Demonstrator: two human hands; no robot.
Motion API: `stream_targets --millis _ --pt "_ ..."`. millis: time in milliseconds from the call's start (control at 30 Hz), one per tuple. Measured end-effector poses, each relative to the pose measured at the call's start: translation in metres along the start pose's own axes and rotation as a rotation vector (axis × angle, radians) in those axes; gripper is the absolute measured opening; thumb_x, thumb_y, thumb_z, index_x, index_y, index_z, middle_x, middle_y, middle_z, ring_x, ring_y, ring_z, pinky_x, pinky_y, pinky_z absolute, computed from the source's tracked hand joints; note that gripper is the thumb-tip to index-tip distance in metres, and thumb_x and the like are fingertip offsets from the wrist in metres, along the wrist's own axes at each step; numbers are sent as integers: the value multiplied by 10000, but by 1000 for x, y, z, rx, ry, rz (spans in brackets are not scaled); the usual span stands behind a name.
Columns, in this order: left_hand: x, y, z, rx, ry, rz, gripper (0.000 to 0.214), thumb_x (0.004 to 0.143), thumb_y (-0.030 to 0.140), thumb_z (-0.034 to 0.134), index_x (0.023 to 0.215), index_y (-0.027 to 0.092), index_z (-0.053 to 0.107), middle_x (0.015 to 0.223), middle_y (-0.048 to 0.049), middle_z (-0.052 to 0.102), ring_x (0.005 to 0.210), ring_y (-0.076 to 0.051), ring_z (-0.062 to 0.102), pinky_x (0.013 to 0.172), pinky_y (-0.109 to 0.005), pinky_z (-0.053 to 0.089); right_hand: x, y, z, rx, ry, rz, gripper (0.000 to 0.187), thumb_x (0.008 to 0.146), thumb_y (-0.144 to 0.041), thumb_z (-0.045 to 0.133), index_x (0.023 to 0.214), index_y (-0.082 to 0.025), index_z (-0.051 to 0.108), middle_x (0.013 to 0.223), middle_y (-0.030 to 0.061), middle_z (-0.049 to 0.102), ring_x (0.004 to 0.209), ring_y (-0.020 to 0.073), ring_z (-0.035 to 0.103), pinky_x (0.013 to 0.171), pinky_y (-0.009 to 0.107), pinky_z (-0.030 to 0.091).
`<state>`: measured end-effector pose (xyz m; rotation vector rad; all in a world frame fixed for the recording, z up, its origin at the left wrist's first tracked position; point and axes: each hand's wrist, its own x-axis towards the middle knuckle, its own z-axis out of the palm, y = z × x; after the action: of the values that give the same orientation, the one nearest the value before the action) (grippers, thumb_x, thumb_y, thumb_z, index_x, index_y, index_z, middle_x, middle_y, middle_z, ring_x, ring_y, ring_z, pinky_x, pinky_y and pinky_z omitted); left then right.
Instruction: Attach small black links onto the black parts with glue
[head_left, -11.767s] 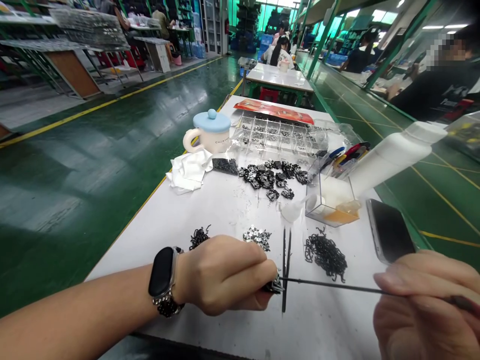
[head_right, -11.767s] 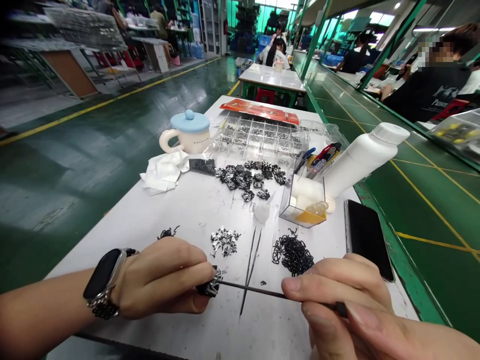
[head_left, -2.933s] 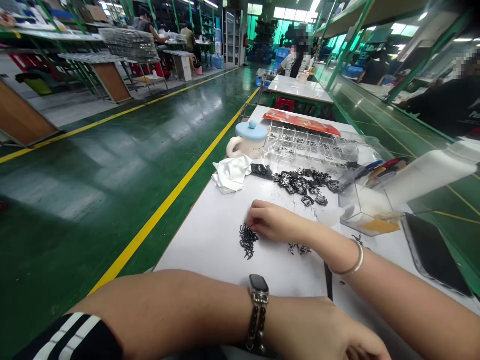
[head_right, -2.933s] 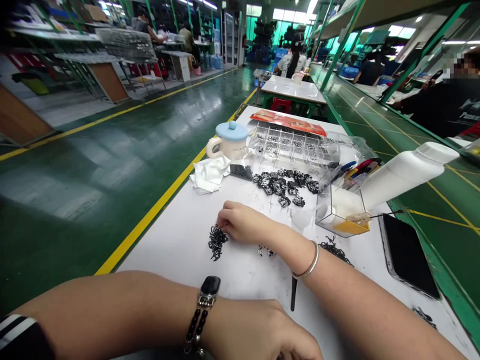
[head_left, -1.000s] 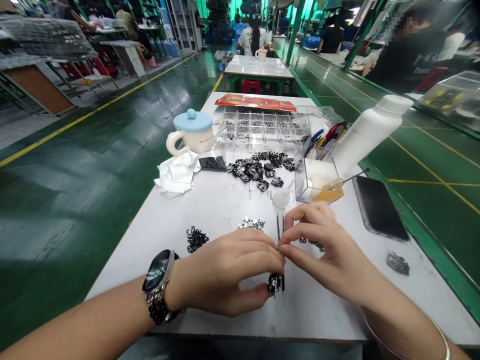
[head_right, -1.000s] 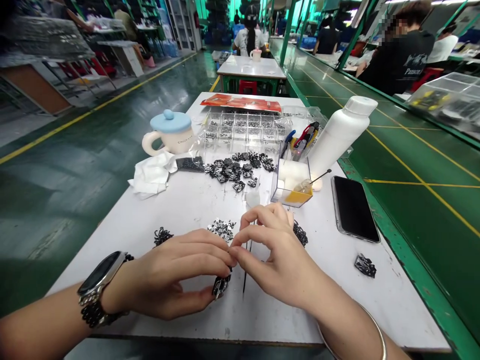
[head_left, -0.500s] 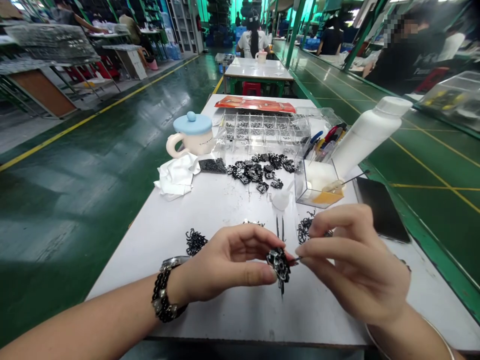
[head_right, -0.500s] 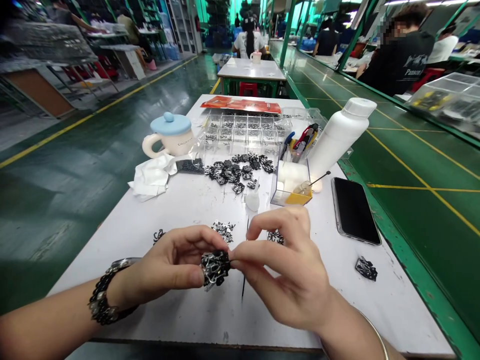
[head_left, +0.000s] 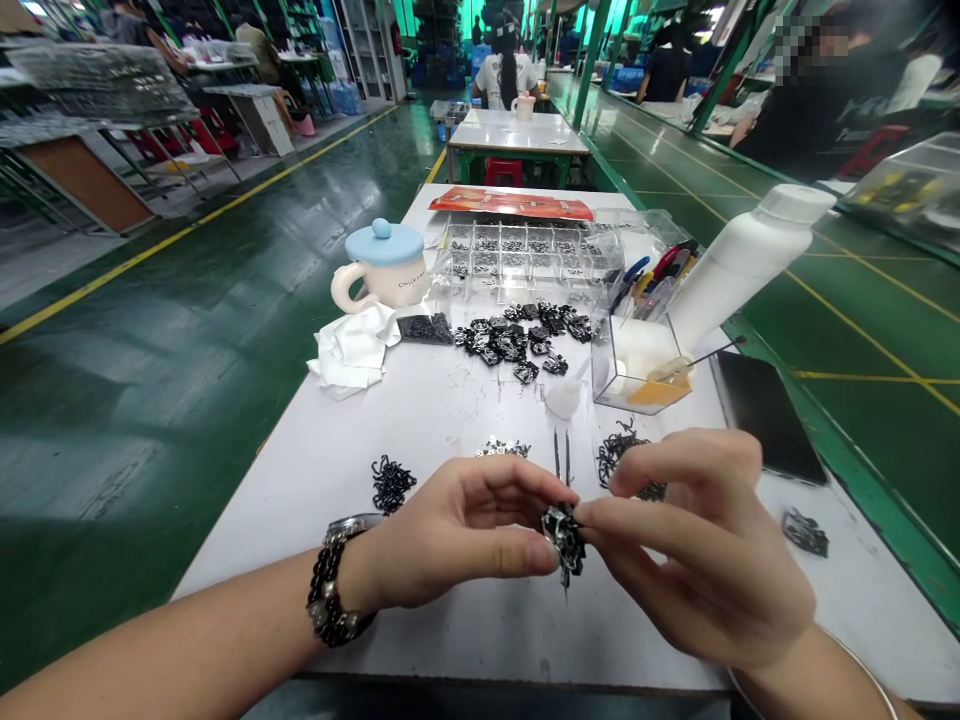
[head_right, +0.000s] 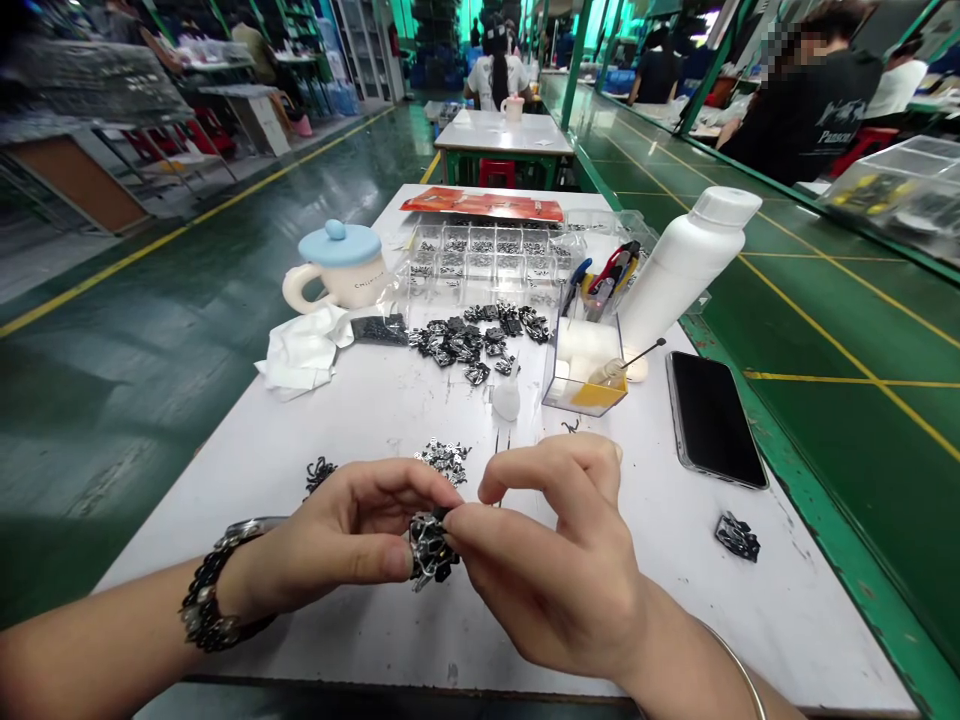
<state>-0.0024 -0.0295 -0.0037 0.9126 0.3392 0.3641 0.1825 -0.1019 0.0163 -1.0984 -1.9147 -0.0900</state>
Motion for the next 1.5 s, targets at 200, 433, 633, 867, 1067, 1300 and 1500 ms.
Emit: stream_targets --millis 200,433,633,867,1067,1300,1500 --pt "0 1 0 153 27 86 305 709 125 751 997 182 666 917 -30 668 888 -120 611 789 -207 485 -1 -2 -2 -59 15 -11 183 752 -27 596 795 -191 664 751 38 542 680 151 441 639 340 313" --pt "-3 4 4 176 48 71 305 695 104 746 979 190 677 924 -22 682 906 -131 616 833 -231 472 -3 -5 -4 -144 15 -82 151 745 -63 617 786 -199 666 641 3 575 501 88 379 532 304 265" --pt "-3 3 3 114 -53 105 306 750 106 707 1043 181 658 984 -58 706 946 -151 641 873 -263 478 -10 0 -8 -75 4 54 172 758 -88 625 851 -226 665 686 24 533 619 157 472 577 333 286" --pt "-4 3 4 132 -44 66 293 745 131 716 1032 171 668 976 -60 707 941 -161 643 884 -266 477 -7 -1 -4 -13 25 6 221 743 -28 595 891 -187 640 812 49 499 666 163 465 593 343 279" --pt "-4 3 4 174 -28 57 288 738 169 725 1020 164 668 972 -77 700 951 -201 639 918 -343 474 -9 -3 -4 -9 1 14 199 754 -39 593 873 -191 642 802 41 504 624 138 431 585 335 267" --pt "-3 3 4 219 3 80 283 732 142 722 1009 175 676 950 -51 704 938 -173 632 922 -311 460 -5 -4 -1 -18 5 10 176 741 -23 611 826 -169 660 763 40 530 642 140 432 600 331 286" --pt "-2 5 3 252 -3 77 278 732 143 720 1005 171 675 961 -57 705 951 -191 631 926 -344 466 -4 -2 -3 -55 -15 -9 199 768 -32 597 851 -197 672 745 41 569 643 152 446 609 341 289"
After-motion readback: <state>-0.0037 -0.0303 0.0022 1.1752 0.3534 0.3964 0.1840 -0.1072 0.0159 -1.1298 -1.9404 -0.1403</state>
